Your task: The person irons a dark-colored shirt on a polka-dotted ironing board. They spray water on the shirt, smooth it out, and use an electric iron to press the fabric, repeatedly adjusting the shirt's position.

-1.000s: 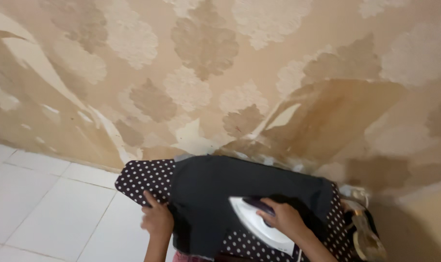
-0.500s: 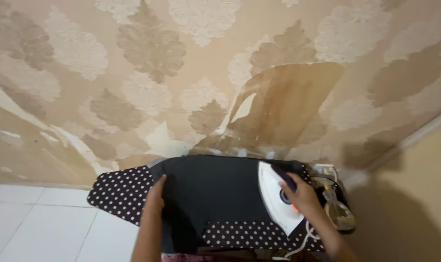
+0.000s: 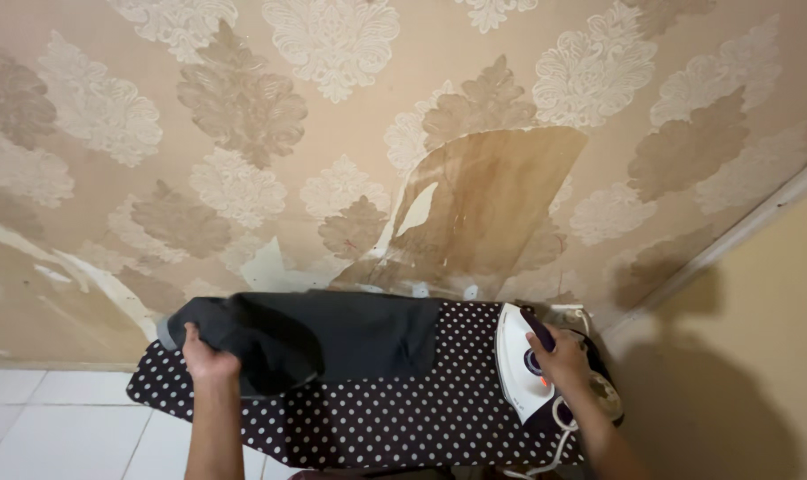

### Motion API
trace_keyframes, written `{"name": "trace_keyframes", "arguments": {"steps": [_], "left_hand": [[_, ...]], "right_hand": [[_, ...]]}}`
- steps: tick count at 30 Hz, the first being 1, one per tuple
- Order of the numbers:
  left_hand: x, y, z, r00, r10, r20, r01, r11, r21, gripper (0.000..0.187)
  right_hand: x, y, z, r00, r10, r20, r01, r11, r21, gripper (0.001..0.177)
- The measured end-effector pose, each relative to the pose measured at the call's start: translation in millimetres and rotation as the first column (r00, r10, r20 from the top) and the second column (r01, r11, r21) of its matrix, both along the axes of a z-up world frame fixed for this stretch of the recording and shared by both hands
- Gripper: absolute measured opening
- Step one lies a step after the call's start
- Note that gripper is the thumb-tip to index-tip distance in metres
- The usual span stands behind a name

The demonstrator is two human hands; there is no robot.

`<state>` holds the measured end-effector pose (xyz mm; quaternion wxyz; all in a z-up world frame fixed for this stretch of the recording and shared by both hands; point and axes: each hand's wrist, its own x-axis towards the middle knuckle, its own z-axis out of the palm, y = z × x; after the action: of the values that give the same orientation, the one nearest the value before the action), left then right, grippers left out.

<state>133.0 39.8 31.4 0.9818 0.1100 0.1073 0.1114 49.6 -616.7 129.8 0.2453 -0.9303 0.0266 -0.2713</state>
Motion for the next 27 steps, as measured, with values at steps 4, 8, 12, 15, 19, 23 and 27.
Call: {"name": "trace_keyframes", "arguments": {"steps": [4, 8, 12, 15, 19, 23, 27], "left_hand": [[-23, 1, 21, 0.996, -0.066, -0.068, 0.075, 0.986, 0.148, 0.045], [-48, -23, 65, 0.969, -0.142, -0.2, 0.192, 0.948, 0.255, 0.054], [-65, -55, 114, 0.964, -0.234, -0.122, 0.258, 0.934, 0.248, 0.058], [-75, -74, 140, 0.983, -0.185, -0.003, 0.181, 0.963, 0.2, 0.051], [-79, -90, 166, 0.843, -0.365, 0.396, 0.394, 0.919, 0.01, 0.044], [-70, -114, 181, 0.905, -0.325, 0.274, 0.331, 0.943, 0.025, 0.032], [-61, -118, 179, 0.933, -0.239, 0.268, 0.246, 0.969, 0.007, 0.029]], "right_hand": [[7, 10, -9, 0.927, -0.083, -0.365, 0.141, 0.981, 0.136, 0.043], [17, 20, 2, 0.746, -0.008, -0.666, 0.273, 0.916, 0.294, 0.041], [17, 34, 20, 0.931, -0.137, -0.339, 0.061, 0.972, -0.225, 0.043], [2, 82, 21, 0.997, -0.07, -0.025, 0.056, 0.928, -0.368, 0.051], [-17, 196, 0, 0.885, 0.307, -0.349, -0.268, 0.95, 0.159, 0.045], [-36, 288, -22, 0.449, 0.702, -0.553, -0.269, 0.696, 0.665, 0.08], [-19, 341, -15, 0.474, 0.878, -0.058, 0.387, -0.149, 0.91, 0.104]]}}
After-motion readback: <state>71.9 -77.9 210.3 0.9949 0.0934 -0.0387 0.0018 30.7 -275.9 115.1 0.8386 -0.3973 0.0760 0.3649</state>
